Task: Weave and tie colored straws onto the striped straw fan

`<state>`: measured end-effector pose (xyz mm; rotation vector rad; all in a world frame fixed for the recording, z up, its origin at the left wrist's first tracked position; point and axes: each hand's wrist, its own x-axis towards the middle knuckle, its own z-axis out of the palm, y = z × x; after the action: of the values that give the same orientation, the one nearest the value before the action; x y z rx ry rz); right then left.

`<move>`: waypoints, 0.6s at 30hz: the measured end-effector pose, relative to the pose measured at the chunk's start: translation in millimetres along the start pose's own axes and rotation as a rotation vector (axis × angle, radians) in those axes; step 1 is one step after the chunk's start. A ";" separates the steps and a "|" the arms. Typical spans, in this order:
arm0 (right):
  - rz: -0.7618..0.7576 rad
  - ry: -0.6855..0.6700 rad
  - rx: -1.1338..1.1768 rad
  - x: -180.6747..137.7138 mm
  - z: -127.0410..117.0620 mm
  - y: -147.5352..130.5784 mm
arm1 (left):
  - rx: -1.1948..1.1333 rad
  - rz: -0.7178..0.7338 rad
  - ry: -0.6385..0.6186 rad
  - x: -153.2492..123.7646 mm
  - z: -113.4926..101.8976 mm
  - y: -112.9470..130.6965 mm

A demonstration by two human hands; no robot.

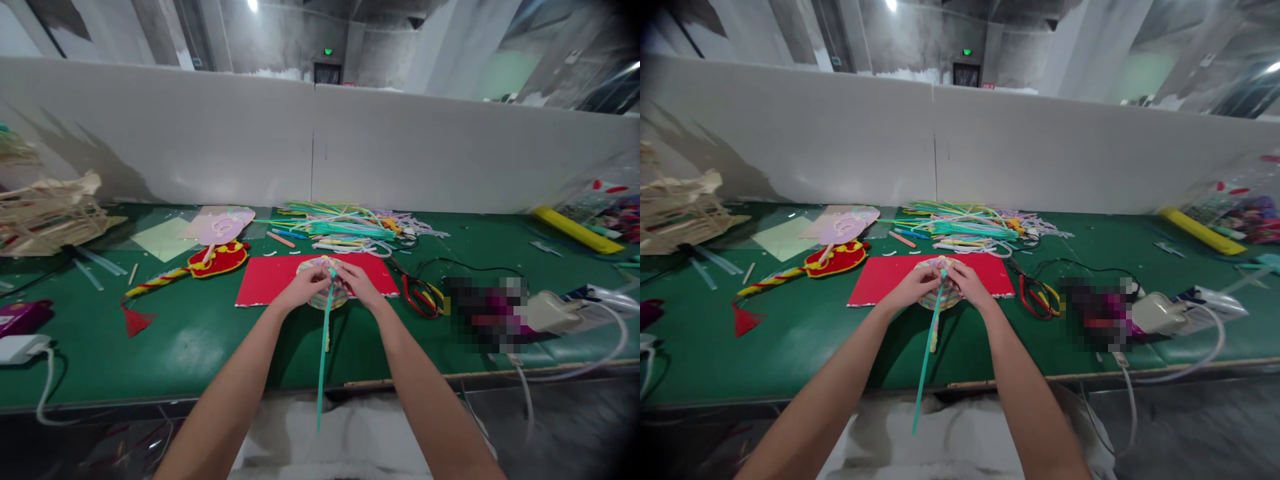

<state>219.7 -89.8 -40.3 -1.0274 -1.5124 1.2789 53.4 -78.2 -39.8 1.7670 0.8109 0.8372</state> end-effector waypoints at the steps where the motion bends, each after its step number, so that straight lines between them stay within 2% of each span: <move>1: -0.017 -0.019 -0.017 -0.6 -1.3 -1.2 | -0.001 0.001 -0.016 -0.5 -1.2 1.3; 4: -0.050 -0.071 -0.047 -2.7 -4.7 -5.2 | 0.036 -0.009 -0.047 -2.6 -4.9 7.7; 10: -0.020 -0.167 -0.068 -5.2 -9.2 -8.1 | 0.063 -0.045 -0.059 -5.3 -7.3 15.1; 15: -0.065 -0.090 -0.086 -5.0 -8.3 -7.7 | 0.013 -0.046 0.021 -2.0 -6.5 8.5; 18: -0.082 -0.046 -0.096 -3.4 -5.5 -5.7 | 0.068 -0.006 0.117 -0.8 -6.8 6.1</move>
<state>225.6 -92.4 -34.5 -0.9926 -1.6475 1.1902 48.2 -77.4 -32.3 1.7873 0.9306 0.9259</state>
